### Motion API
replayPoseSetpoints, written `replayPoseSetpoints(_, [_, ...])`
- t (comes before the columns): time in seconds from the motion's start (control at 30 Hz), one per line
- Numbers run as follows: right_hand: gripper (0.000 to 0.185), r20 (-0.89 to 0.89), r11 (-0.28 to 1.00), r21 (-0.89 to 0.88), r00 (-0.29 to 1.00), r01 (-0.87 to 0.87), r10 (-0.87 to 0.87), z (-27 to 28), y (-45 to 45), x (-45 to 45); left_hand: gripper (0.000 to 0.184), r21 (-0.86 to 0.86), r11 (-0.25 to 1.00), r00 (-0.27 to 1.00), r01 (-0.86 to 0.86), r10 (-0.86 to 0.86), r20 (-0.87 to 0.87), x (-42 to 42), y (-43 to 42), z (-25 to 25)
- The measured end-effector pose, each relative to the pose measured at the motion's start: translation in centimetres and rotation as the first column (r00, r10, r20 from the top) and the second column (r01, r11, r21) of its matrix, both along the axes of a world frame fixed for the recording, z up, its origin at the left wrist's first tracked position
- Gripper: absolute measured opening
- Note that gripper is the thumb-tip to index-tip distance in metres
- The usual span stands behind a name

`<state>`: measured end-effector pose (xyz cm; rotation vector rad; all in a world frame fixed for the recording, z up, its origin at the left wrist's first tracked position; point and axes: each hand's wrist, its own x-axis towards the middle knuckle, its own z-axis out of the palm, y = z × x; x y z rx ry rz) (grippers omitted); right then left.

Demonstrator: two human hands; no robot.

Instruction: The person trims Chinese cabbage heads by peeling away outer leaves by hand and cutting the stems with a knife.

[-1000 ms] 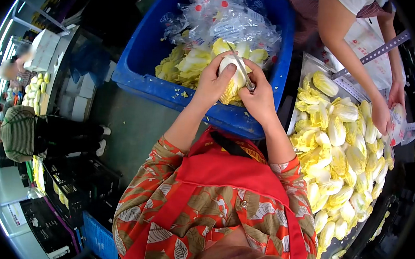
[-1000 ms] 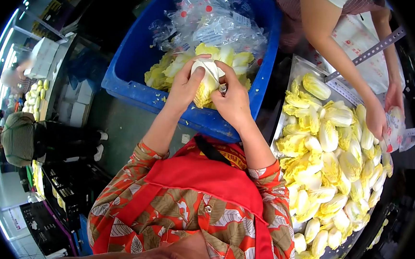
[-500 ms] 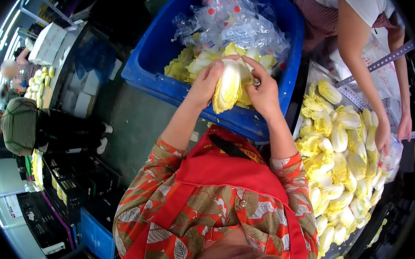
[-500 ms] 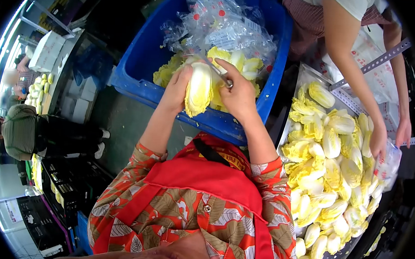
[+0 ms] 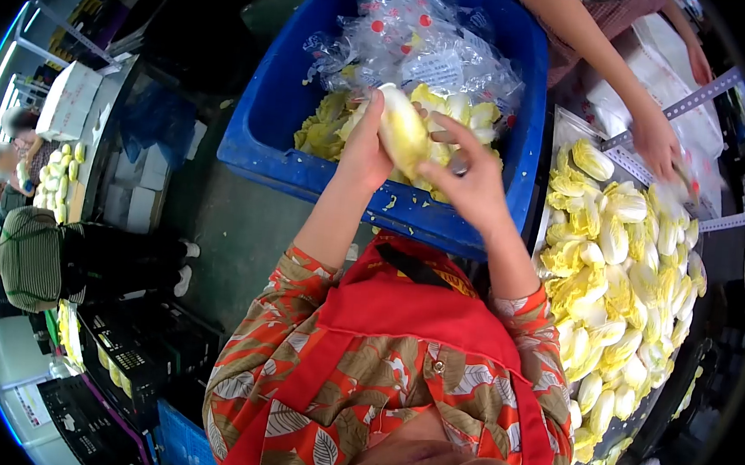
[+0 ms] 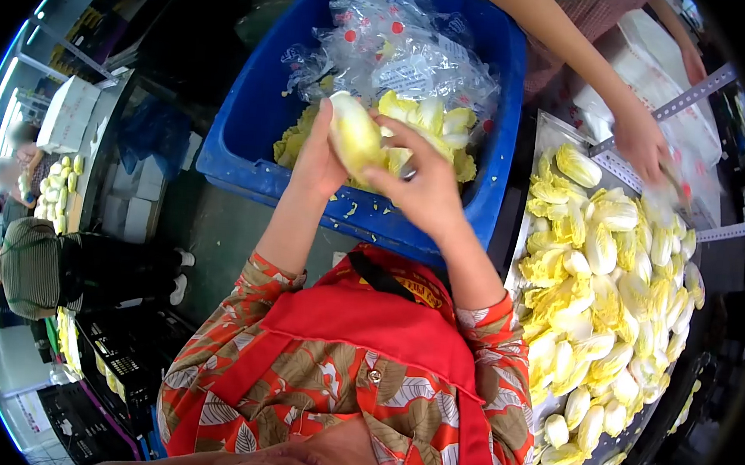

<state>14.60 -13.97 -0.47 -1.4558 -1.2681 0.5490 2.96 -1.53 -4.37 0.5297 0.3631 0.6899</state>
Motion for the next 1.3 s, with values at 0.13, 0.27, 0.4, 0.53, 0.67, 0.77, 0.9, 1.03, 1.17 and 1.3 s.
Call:
replayPoseSetpoints(0.13, [0.064,-0.052,0.992,0.069,0.994,0.101,-0.098,-2.6,1.3,-0.8,0.047,0.124,0.992,0.996,0.023,-0.033,0.08,-0.3,0.6,-0.2])
replayPoseSetpoints(0.27, [0.057,-0.662,0.984,-0.106,0.748,-0.142,0.036,-1.0,0.4,-0.6,0.052,0.209,0.966,0.983,0.15,-0.168,0.071,-1.1,1.2,-0.6])
replayPoseSetpoints(0.4, [0.043,-0.615,0.976,-0.217,0.773,0.022,-0.154,-1.9,0.8,-1.9,0.054,0.307,0.937,0.977,0.165,-0.198,0.082,-1.1,1.9,-0.6])
replayPoseSetpoints(0.53, [0.039,-0.559,0.965,-0.238,0.798,0.106,-0.226,-3.4,0.7,-2.1,0.051,0.409,0.892,0.981,0.192,-0.178,-0.071,-1.5,2.4,-1.1])
replayPoseSetpoints(0.67, [0.036,-0.486,0.946,-0.243,0.817,0.217,-0.312,-4.0,0.3,-2.4,0.049,0.376,0.908,0.982,0.186,-0.168,-0.081,-1.1,2.5,-1.2])
replayPoseSetpoints(0.77, [0.037,-0.553,0.939,-0.278,0.765,0.204,-0.33,-3.9,-0.2,-2.6,0.045,0.348,0.918,0.981,0.191,-0.175,-0.077,-1.0,2.3,-0.9])
replayPoseSetpoints(0.9, [0.042,-0.561,0.939,-0.272,0.758,0.211,-0.333,-2.5,-0.5,-3.5,0.046,0.291,0.931,0.975,0.223,-0.213,-0.066,-1.0,2.7,-1.7])
replayPoseSetpoints(1.03, [0.049,-0.402,0.932,-0.201,0.842,0.301,-0.359,-2.2,-1.2,-3.6,0.051,0.326,0.905,0.961,0.274,-0.251,-0.112,-0.4,2.1,-1.9])
replayPoseSetpoints(1.17, [0.059,0.169,0.93,0.125,0.916,0.346,-0.364,-1.0,-1.4,-5.0,0.047,0.35,0.898,0.964,0.266,-0.247,-0.099,0.2,0.5,-0.6])
replayPoseSetpoints(1.3, [0.051,0.236,0.896,0.036,0.867,0.443,-0.438,-1.0,-2.4,-4.9,0.039,0.452,0.869,0.97,0.199,-0.109,-0.219,1.1,-1.5,-0.7])
